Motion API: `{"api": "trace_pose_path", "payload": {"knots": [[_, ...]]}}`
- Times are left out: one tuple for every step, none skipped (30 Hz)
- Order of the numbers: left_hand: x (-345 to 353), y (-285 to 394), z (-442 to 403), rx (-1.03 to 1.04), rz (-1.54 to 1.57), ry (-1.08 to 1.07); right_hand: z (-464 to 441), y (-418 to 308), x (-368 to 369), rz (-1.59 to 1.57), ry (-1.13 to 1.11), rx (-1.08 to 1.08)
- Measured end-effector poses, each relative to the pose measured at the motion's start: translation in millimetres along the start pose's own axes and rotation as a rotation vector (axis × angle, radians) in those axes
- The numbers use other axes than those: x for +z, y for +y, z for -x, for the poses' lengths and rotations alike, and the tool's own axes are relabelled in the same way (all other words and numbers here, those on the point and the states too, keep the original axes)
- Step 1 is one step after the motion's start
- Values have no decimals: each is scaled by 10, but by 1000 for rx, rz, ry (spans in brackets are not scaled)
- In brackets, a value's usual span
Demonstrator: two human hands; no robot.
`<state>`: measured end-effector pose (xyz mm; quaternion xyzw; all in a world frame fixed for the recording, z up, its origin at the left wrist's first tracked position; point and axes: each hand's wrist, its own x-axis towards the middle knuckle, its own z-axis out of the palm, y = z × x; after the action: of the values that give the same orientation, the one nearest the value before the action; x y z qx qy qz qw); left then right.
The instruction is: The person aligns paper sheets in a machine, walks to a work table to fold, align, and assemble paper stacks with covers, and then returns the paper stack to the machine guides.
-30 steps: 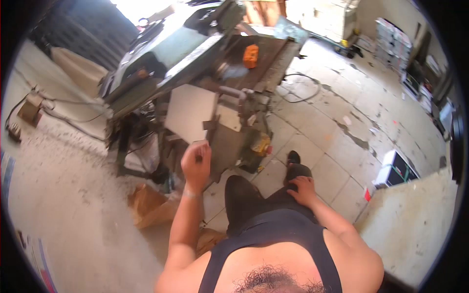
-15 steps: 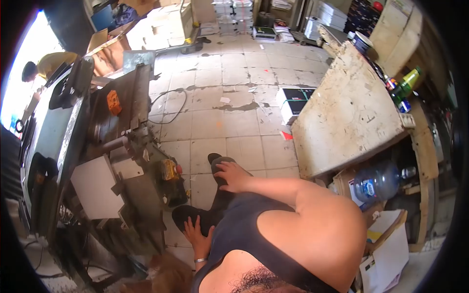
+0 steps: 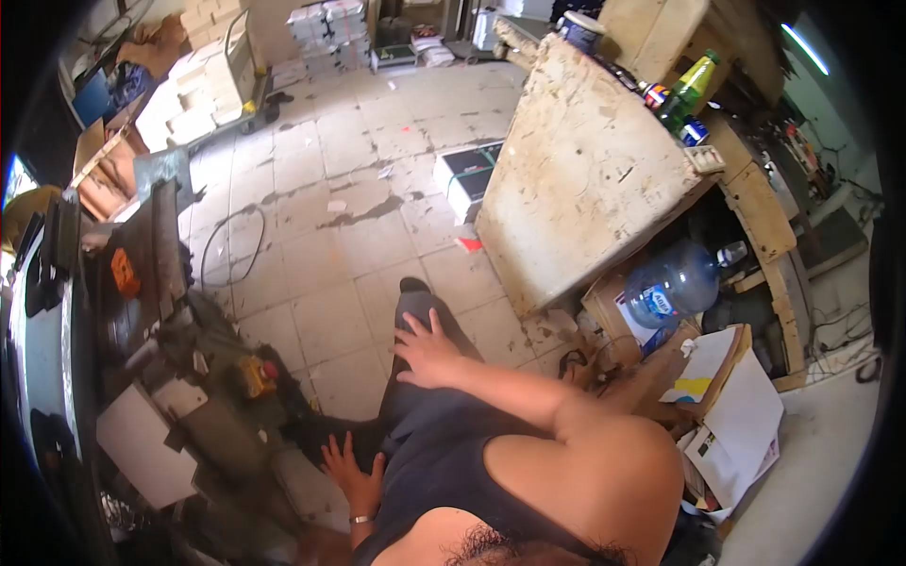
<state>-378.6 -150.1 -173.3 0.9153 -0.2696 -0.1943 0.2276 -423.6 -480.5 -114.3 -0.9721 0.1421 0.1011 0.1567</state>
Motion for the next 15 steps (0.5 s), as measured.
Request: {"api": "trace_pose_path", "payload": {"knots": [[-10,38,-49,0,-22,-11,5,60,-5,-28,-25,2],[-22,89,-90,-27,-43,-31,4,115,-19,-39,-59,-4],[-10,123,-137,-33,-51,-21,-1,164,-35,-54,-98,-16],[0,141,-171,-45,-62,-13,-12,231,-27,-68,-110,-41],[10,154,-197,-63,-75,-8,-28,302,7,-85,-127,-68],[8,175,-222,-68,-81,5,-50,359,37,-107,-146,-94],[11,199,-253,-74,-88,15,-102,421,65,-104,-164,-113],[10,213,-268,-83,-95,21,-168,476,105,-102,-187,-131],[-19,251,-266,-99,-97,14,-215,513,115,-99,-215,-149],[-45,296,-288,-114,-95,9,-260,544,135,-96,-241,-170],[-60,345,-335,-127,-93,5,-318,562,158,-92,-267,-191],[-48,382,-414,-137,-85,22,-408,618,156,-83,-288,-210],[-26,398,-420,-152,-78,32,-467,694,188,-86,-291,-224],[-15,408,-345,-176,-77,36,-482,744,267,-96,-301,-242],[-28,400,-304,-184,-80,3,-526,749,309,-112,-301,-266]]}}
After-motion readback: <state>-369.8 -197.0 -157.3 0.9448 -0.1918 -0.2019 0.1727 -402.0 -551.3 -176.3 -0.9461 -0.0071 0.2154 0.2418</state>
